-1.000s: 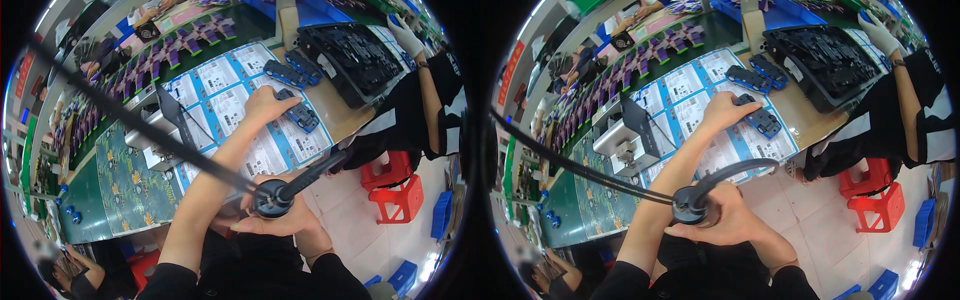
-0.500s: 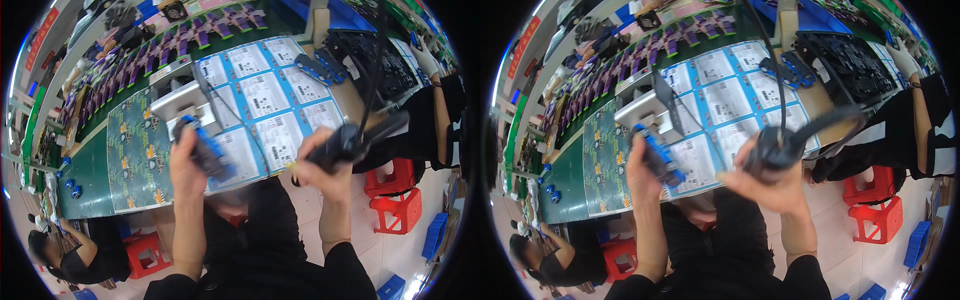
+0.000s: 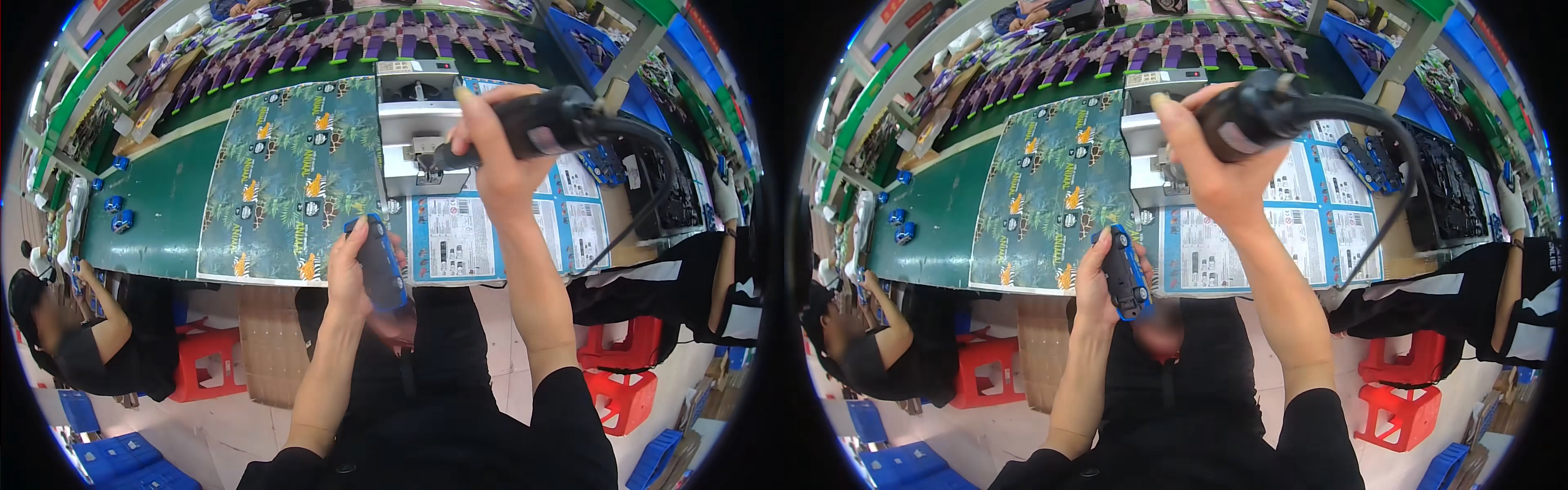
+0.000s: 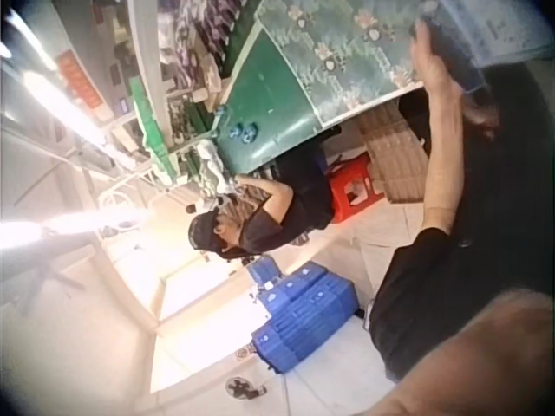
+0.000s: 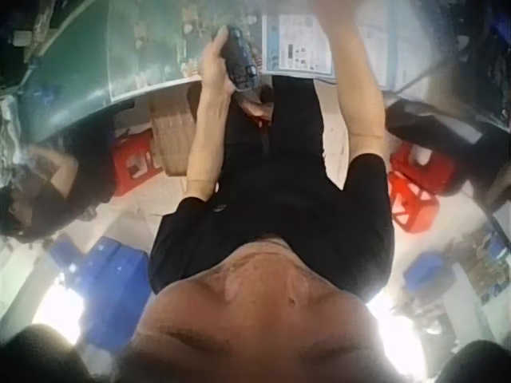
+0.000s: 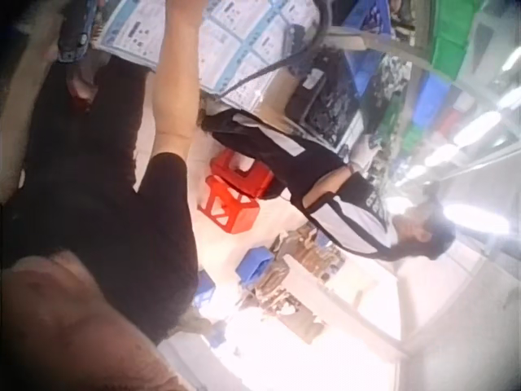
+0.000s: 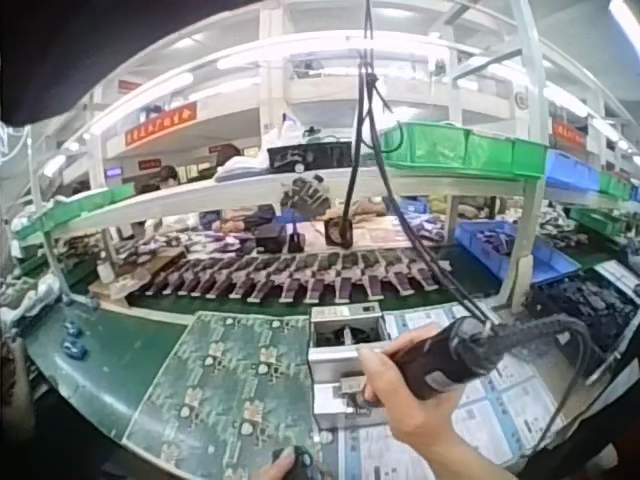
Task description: Assembling toy car components using an electric screwdriver on an assembly line.
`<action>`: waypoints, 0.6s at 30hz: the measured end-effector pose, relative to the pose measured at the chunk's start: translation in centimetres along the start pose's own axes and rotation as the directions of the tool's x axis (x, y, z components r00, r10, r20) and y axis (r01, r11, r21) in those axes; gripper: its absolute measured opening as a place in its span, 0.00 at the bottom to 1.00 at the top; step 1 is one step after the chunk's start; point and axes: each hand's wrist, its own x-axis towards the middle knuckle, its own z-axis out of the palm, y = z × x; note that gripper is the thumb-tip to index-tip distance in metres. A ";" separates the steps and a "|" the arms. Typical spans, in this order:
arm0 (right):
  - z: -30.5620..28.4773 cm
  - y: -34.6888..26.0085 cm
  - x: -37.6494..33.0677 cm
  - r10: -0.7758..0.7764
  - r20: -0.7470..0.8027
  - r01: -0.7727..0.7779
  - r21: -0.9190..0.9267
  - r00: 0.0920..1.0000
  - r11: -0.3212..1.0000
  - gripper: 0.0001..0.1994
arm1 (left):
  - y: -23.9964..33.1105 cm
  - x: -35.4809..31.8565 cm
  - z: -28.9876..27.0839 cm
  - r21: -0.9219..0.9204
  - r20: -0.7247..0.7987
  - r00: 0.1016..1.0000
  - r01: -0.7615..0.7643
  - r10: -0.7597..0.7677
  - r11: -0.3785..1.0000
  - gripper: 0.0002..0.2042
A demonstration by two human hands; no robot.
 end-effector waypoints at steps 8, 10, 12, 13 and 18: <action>1.4 2.3 0.9 0.062 0.166 -0.014 -0.277 0.984 0.961 0.09 | 0.1 0.3 0.9 0.160 -0.030 0.999 -0.040 0.045 0.986 0.16; 1.8 2.6 1.1 0.064 0.177 -0.013 -0.277 0.982 0.961 0.10 | 0.1 0.4 0.9 0.174 -0.035 0.997 -0.063 0.070 0.983 0.15; 1.4 2.6 1.3 0.157 0.170 -0.107 -0.272 0.973 0.956 0.11 | 0.0 0.4 1.0 0.177 -0.030 0.998 -0.052 0.058 0.983 0.13; 1.8 1.4 1.0 0.297 0.141 -0.247 -0.289 0.945 0.925 0.11 | 0.0 0.3 0.9 0.171 -0.040 0.997 -0.060 0.068 0.983 0.13; 0.4 -2.0 -1.0 0.284 0.101 -0.286 0.005 0.953 0.958 0.05 | -0.1 0.0 1.5 0.236 0.038 0.997 -0.070 0.063 0.969 0.13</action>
